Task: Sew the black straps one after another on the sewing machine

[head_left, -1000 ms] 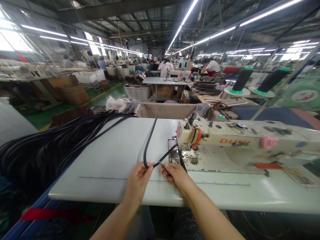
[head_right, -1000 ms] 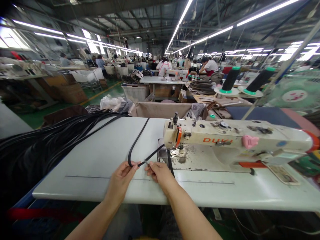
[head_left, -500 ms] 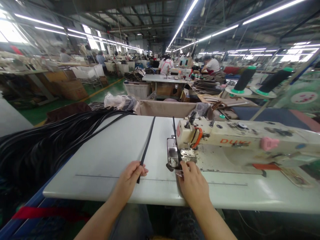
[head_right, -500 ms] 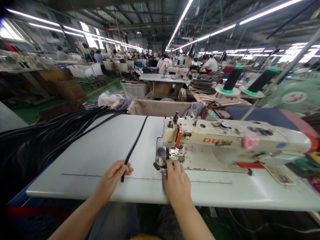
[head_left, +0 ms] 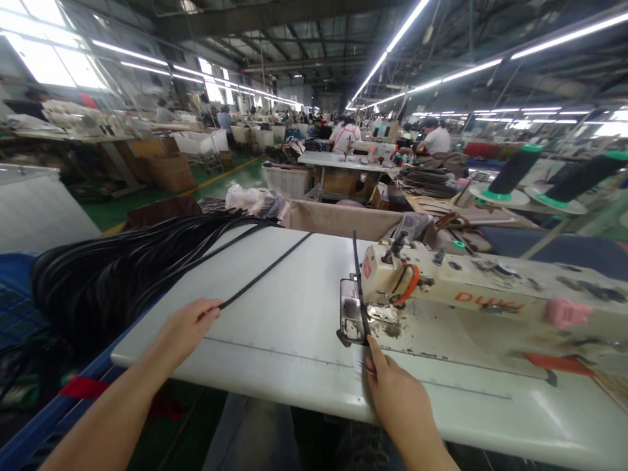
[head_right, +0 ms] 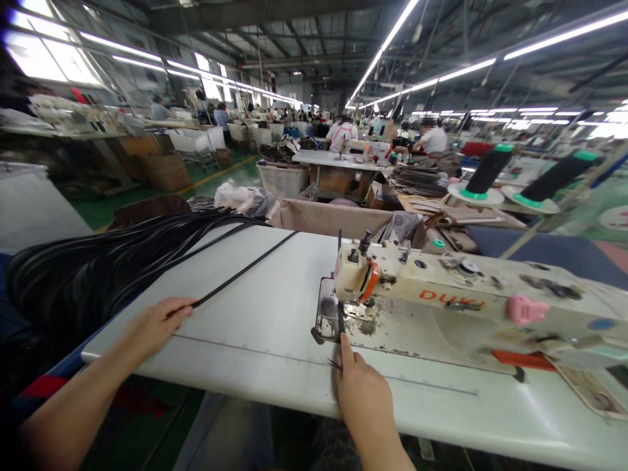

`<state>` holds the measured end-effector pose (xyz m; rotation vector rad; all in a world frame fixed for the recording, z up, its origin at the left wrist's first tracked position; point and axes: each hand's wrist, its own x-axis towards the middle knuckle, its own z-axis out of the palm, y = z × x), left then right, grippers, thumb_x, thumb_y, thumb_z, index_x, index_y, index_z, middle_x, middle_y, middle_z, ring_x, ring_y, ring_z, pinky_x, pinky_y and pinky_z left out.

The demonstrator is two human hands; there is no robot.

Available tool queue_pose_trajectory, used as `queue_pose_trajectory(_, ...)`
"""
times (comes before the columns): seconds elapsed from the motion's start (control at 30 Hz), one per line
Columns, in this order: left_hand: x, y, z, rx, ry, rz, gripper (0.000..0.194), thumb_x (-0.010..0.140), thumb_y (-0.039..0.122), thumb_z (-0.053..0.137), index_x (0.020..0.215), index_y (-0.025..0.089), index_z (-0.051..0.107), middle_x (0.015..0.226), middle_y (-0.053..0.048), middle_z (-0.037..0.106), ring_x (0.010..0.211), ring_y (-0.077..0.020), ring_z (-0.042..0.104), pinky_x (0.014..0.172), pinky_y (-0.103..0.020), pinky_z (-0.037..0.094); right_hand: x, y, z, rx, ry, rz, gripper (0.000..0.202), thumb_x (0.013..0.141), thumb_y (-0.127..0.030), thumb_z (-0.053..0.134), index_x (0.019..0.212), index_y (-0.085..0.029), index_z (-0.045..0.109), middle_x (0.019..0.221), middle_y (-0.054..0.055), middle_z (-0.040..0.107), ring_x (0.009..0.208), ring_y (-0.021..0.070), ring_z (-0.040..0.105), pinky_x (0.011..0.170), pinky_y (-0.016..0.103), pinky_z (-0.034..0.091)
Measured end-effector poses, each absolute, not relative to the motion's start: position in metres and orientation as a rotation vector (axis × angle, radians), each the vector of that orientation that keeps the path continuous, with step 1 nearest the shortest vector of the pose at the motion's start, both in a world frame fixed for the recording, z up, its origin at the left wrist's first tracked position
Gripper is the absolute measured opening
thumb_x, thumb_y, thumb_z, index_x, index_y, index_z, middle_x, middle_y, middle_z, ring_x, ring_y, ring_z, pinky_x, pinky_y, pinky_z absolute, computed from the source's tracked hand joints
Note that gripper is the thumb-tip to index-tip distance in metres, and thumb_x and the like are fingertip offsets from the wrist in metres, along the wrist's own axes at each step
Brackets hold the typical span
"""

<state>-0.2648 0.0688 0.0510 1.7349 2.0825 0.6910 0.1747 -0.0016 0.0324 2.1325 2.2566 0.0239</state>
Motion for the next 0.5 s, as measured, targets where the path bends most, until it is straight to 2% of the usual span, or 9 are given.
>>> queue_pose_trajectory(0.13, -0.359, 0.063, 0.066, 1.558, 2.534, 0.586, 0.046, 0.081, 0.041, 0.050, 0.114, 0.019, 0.074, 0.115, -0.006, 0.076, 0.104, -0.0274, 0.067, 0.095, -0.036, 0.049, 0.181, -0.001, 0.025, 2.155, 2.325, 0.052, 0.051, 0.101, -0.018, 0.041, 0.151, -0.018, 0.049, 0.108, 0.010, 0.078, 0.081, 0.0213, 0.076, 0.065, 0.029, 0.057)
queue_pose_trajectory(0.23, -0.424, 0.045, 0.072, 1.351, 2.824, 0.370, 0.043, 0.087, 0.036, 0.048, 0.118, 0.021, 0.072, 0.115, -0.005, 0.076, 0.102, -0.0268, 0.065, 0.086, -0.032, 0.048, 0.185, 0.000, 0.020, 2.164, 2.369, 0.037, 0.050, 0.103, -0.021, 0.039, 0.151, -0.016, 0.050, 0.110, 0.010, 0.078, 0.082, 0.0219, 0.077, 0.064, 0.029, 0.058)
queue_pose_trajectory(0.37, -0.483, 0.014, 0.062, 1.143, 2.828, 0.205, 0.033, 0.088, 0.029, 0.048, 0.104, 0.021, 0.075, 0.087, -0.003, 0.075, 0.087, -0.0248, 0.065, 0.074, -0.028, 0.043, 0.189, 0.002, 0.007, 2.176, 2.392, 0.090, 0.049, 0.106, -0.027, 0.035, 0.151, -0.018, 0.051, 0.104, 0.009, 0.079, 0.073, 0.0243, 0.077, 0.062, 0.034, 0.060)
queue_pose_trajectory(0.5, -0.506, -0.011, 0.044, 1.044, 2.844, 0.286, 0.017, 0.076, 0.022, 0.058, 0.076, 0.021, 0.075, 0.066, -0.001, 0.070, 0.070, -0.0223, 0.063, 0.065, -0.026, 0.041, 0.194, 0.003, -0.005, 2.193, 2.434, 0.187, 0.049, 0.107, -0.032, 0.033, 0.151, -0.022, 0.052, 0.108, 0.009, 0.079, 0.070, 0.0249, 0.077, 0.060, 0.035, 0.059)
